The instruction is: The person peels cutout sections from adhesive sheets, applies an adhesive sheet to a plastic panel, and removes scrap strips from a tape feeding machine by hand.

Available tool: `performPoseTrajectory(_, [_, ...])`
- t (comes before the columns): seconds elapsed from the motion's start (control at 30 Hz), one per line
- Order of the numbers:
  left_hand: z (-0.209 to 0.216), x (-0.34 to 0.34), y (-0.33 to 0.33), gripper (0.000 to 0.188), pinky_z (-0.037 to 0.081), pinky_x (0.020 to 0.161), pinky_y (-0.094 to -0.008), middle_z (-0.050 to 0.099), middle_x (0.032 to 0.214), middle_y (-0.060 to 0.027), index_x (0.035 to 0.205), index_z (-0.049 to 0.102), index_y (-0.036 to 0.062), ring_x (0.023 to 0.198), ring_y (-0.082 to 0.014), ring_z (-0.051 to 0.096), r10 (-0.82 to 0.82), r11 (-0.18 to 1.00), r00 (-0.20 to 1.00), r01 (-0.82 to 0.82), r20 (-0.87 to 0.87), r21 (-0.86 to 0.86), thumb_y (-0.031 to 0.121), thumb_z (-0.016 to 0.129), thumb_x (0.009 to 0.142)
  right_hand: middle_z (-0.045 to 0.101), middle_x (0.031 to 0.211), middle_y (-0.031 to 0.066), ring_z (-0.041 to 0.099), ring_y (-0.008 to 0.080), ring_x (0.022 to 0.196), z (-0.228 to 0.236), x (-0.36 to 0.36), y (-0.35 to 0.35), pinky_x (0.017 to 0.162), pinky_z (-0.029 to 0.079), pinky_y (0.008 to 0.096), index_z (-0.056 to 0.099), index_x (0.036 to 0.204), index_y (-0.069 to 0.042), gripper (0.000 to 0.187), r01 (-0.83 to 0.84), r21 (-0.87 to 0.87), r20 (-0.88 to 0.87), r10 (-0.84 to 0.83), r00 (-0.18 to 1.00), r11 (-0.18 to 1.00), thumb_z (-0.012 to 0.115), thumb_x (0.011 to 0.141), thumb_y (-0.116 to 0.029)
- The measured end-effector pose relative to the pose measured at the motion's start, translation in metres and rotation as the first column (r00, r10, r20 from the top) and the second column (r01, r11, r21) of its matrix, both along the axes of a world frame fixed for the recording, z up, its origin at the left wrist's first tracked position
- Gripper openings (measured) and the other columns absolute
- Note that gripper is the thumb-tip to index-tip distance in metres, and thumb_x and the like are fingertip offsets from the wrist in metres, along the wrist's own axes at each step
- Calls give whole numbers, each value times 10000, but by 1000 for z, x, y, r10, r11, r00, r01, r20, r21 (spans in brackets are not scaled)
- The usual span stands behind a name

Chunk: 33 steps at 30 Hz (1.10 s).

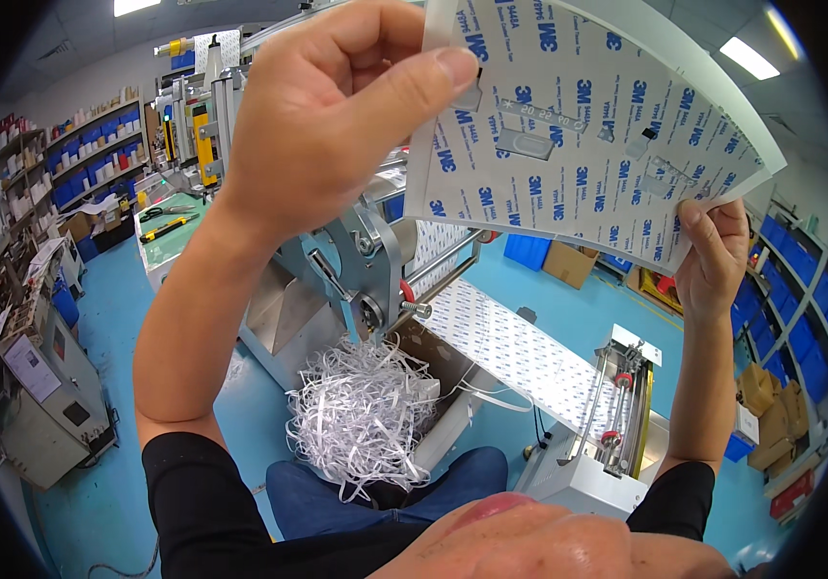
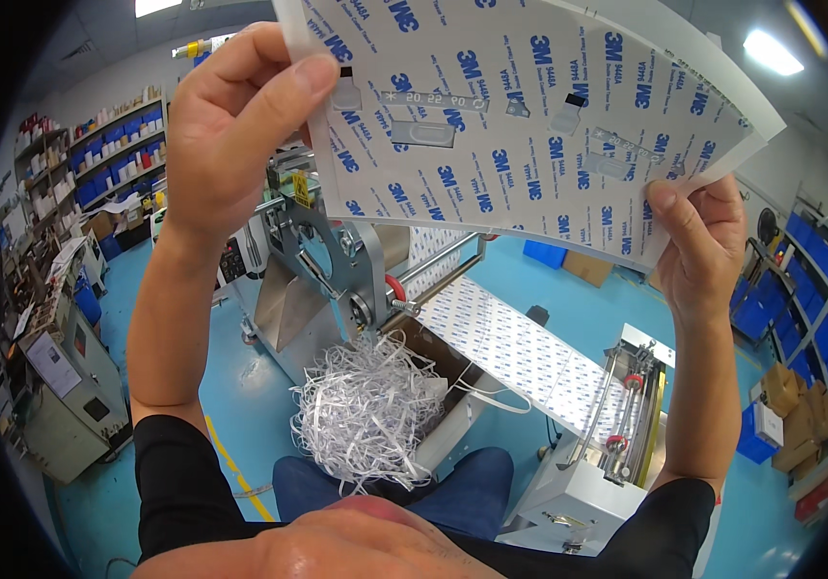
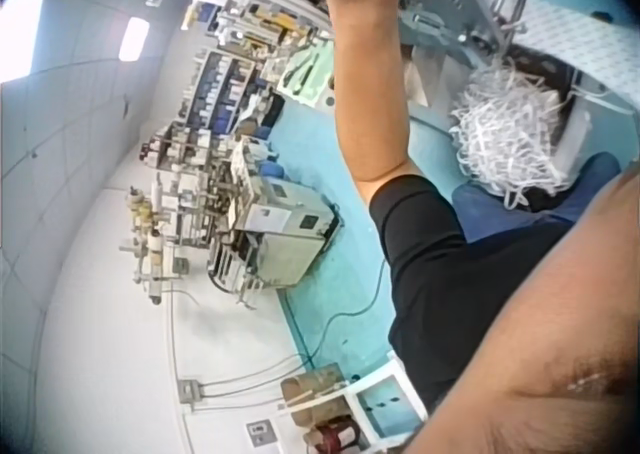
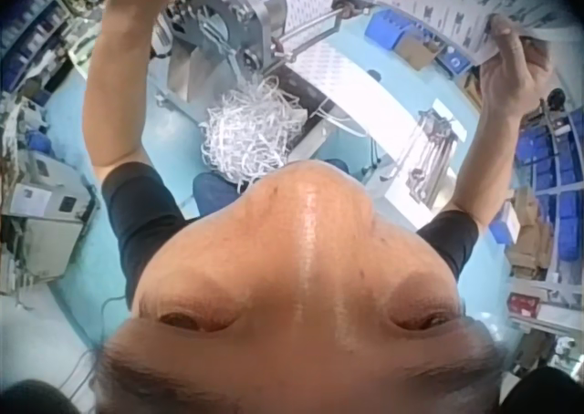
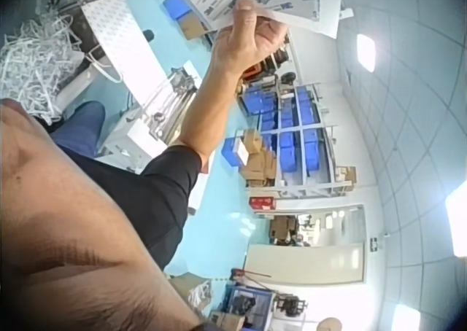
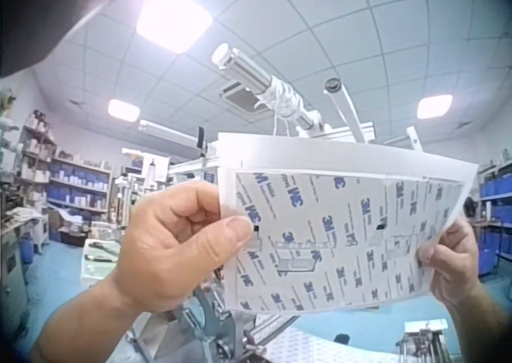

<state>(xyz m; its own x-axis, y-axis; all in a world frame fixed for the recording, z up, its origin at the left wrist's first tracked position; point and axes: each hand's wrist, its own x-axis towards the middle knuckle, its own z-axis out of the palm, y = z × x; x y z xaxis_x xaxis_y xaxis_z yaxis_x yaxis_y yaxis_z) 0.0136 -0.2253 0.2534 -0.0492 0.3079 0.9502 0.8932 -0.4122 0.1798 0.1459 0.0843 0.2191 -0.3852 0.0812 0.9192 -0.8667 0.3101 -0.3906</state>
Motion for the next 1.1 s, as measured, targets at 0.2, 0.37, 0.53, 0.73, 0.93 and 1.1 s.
performPoseTrajectory(0.2, [3,-1,-2,183,476,568,-199,647,796,-36,964,627,7,673,-71,606,78,997,997,-78,-2,1,163,604,871,601,1052,221,627,214,922,1,2,-1,832,510,338,530,1075,38,287,-12,13,17,12,1000,1000,604,809,-41])
performPoseTrajectory(0.37, [4,-2,-2,182,463,565,-192,647,792,-38,957,631,4,670,-70,597,52,999,998,-52,-21,-1,162,616,869,599,1058,225,633,222,921,3,3,0,822,517,339,527,1087,40,296,-13,48,18,12,1000,999,597,812,-44])
performPoseTrajectory(0.53, [5,2,3,133,471,584,-192,648,799,-113,903,595,-69,670,-85,589,-233,972,965,235,117,-2,59,601,868,604,1054,221,640,214,906,2,2,5,806,525,336,521,1104,44,316,0,26,14,0,1000,1000,598,813,-52])
performPoseTrajectory(0.73, [4,-3,2,128,468,581,-187,647,795,-109,899,596,-67,669,-81,588,-239,970,964,242,119,-9,57,600,868,612,1047,214,644,210,895,2,1,6,806,523,332,519,1125,48,344,-9,50,15,8,1000,999,610,812,-64])
performPoseTrajectory(0.93, [2,-2,2,130,463,567,-182,647,788,-105,901,594,-69,660,-78,588,-221,975,967,224,131,-10,57,602,868,612,1049,217,645,206,892,2,2,6,797,527,331,524,1125,48,342,3,54,19,-4,1000,999,609,812,-61])
performPoseTrajectory(1.1, [2,-3,5,138,460,560,-178,646,783,-103,906,594,-71,656,-79,588,-236,972,963,235,132,17,61,605,867,610,1052,218,642,207,897,2,3,6,809,524,337,523,1129,49,332,-9,58,20,7,1000,998,599,821,-48])
